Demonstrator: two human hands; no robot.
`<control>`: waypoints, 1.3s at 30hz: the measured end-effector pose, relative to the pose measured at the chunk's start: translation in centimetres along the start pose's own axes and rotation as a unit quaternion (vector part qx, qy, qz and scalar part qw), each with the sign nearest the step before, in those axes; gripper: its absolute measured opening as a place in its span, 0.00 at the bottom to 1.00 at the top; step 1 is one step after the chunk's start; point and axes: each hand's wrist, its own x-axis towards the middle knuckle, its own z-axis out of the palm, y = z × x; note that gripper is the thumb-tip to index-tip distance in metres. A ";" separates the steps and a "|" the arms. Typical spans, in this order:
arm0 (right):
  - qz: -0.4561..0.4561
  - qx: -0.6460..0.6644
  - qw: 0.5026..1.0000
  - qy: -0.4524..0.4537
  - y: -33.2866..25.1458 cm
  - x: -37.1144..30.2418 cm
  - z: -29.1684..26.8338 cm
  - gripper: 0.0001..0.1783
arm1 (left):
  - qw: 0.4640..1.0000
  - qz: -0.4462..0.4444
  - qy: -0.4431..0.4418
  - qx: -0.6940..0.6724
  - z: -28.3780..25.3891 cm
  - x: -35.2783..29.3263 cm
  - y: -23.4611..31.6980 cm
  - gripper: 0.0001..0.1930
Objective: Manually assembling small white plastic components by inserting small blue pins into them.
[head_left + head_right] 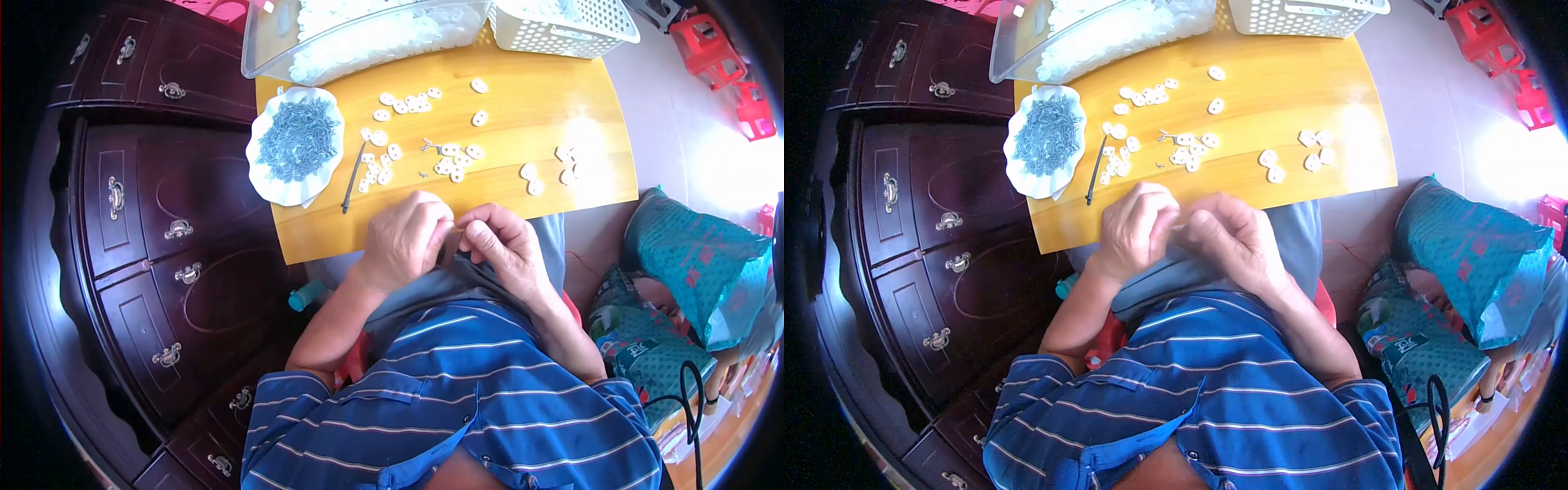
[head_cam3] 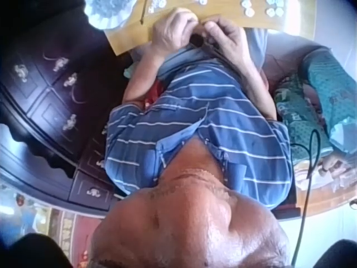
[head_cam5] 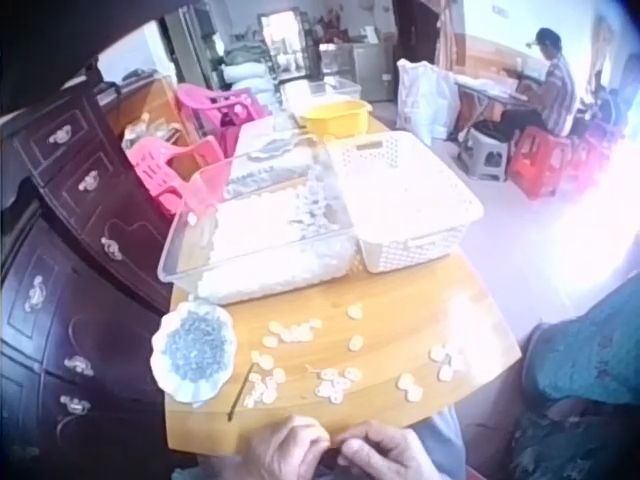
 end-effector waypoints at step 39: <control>-0.116 -0.208 0.970 0.040 0.1 1.8 1.6 0.05 | 0.946 -0.221 0.030 -0.237 0.2 -1.6 0.4 0.03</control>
